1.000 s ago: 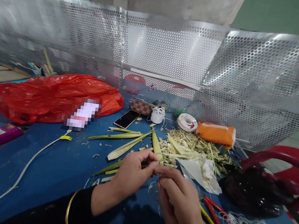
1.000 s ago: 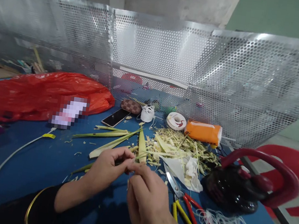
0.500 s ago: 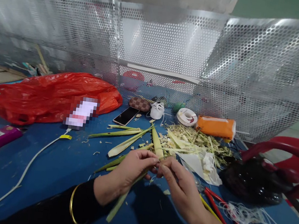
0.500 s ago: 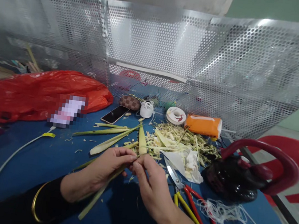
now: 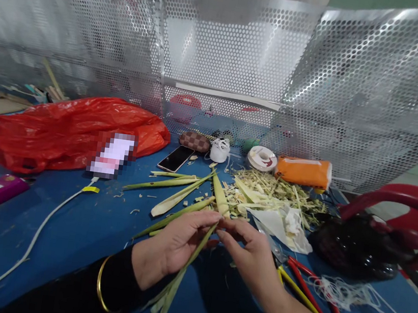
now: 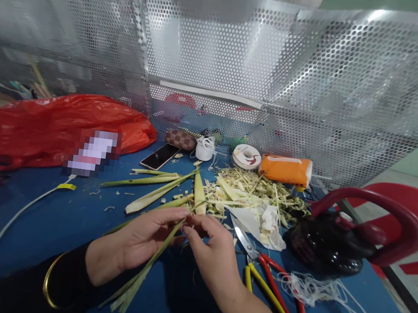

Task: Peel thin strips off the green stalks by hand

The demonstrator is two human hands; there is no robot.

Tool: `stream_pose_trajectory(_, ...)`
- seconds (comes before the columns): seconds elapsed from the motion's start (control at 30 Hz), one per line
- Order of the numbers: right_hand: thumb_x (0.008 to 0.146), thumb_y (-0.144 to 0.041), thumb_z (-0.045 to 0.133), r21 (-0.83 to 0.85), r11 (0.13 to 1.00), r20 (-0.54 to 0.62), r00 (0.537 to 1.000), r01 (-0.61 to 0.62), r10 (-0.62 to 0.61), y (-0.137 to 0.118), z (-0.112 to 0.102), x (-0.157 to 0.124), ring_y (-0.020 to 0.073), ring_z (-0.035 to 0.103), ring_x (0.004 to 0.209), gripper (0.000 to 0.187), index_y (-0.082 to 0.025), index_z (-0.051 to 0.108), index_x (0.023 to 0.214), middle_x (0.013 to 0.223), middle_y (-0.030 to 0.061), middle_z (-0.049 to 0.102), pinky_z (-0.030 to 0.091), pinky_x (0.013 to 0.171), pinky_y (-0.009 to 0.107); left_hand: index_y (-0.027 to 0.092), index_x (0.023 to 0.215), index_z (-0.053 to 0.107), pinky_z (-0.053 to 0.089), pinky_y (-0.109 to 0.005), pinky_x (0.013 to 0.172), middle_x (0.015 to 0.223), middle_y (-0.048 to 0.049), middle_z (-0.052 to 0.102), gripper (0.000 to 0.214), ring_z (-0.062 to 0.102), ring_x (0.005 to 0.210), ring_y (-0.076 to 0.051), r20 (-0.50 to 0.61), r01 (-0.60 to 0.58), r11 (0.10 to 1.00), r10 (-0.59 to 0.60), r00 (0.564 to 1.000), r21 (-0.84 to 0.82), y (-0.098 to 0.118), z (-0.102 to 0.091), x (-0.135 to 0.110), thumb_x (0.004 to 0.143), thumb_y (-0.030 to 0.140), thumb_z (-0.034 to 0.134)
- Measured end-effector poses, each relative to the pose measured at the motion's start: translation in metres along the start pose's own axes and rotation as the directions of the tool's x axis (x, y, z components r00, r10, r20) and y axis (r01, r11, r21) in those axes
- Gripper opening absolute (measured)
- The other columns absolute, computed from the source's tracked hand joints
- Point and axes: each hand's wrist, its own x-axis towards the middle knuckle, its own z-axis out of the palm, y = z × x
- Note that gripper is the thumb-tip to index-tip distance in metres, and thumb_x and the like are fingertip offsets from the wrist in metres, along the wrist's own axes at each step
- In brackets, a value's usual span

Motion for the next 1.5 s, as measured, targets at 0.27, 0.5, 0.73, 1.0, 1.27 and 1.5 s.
stream_pose_trajectory(0.27,0.077,-0.028,0.064,0.116,0.987,0.034,0.993,-0.112,0.109,0.005,0.004,0.003,0.0175,0.058,0.072,0.013,-0.019,0.071,0.071,0.071,0.0017,0.064,0.044,0.069,0.03,0.01,0.085,0.068,0.05,-0.021,0.065,0.081,-0.0058,0.069,0.013,0.062,0.067,-0.01,0.116,0.04,0.995,-0.029,0.993,-0.094,-0.01,-0.003,0.008,0.073,0.013,0.072)
stream_pose_trajectory(0.5,0.078,-0.034,0.059,0.172,0.968,0.081,0.982,-0.185,0.173,-0.006,-0.002,0.003,0.0154,0.049,0.066,0.02,-0.019,0.059,0.065,0.065,-0.0002,0.055,0.038,0.064,0.028,0.012,0.078,0.066,0.047,-0.02,0.059,0.07,-0.0011,0.064,0.011,0.058,0.059,-0.009,0.007,-0.016,0.999,0.016,1.0,-0.052,-0.013,-0.005,0.011,0.072,0.017,0.073)
stream_pose_trajectory(0.73,0.075,-0.032,0.06,0.295,0.908,0.14,0.953,-0.298,0.268,-0.005,-0.007,0.006,0.0158,0.05,0.067,0.017,-0.018,0.06,0.065,0.066,0.0005,0.055,0.039,0.067,0.029,0.013,0.078,0.064,0.046,-0.02,0.057,0.069,-0.0002,0.062,0.009,0.057,0.058,-0.008,-0.006,-0.036,0.999,0.036,0.999,-0.04,-0.014,-0.005,0.012,0.074,0.017,0.072)
stream_pose_trajectory(1.0,0.074,-0.027,0.065,0.087,0.984,0.157,0.977,-0.158,0.143,0.011,0.004,0.003,0.0162,0.052,0.068,0.01,-0.02,0.071,0.074,0.072,0.0014,0.061,0.041,0.067,0.03,0.009,0.078,0.067,0.048,-0.019,0.059,0.074,-0.0044,0.066,0.004,0.06,0.063,-0.01,0.028,-0.016,0.992,0.02,0.999,-0.124,-0.016,0.002,0.007,0.074,0.01,0.068)
stream_pose_trajectory(1.27,0.076,-0.035,0.06,0.246,0.919,0.201,0.944,-0.306,0.261,-0.002,-0.004,0.004,0.0135,0.043,0.063,0.022,-0.019,0.055,0.062,0.062,-0.0026,0.049,0.033,0.062,0.027,0.012,0.079,0.067,0.049,-0.02,0.059,0.075,-0.0028,0.064,0.013,0.059,0.063,-0.01,-0.035,-0.075,0.997,0.074,0.997,-0.014,-0.018,-0.002,0.011,0.07,0.018,0.075)
stream_pose_trajectory(1.5,0.07,-0.03,0.064,0.455,0.769,0.219,0.894,-0.449,0.392,-0.012,-0.012,0.006,0.0124,0.043,0.061,0.018,-0.017,0.055,0.06,0.058,-0.0028,0.049,0.032,0.062,0.026,0.012,0.088,0.065,0.044,-0.018,0.048,0.068,0.0007,0.06,0.02,0.051,0.051,-0.007,-0.171,-0.178,0.964,0.213,0.962,0.197,-0.026,-0.006,0.014,0.07,0.015,0.07)
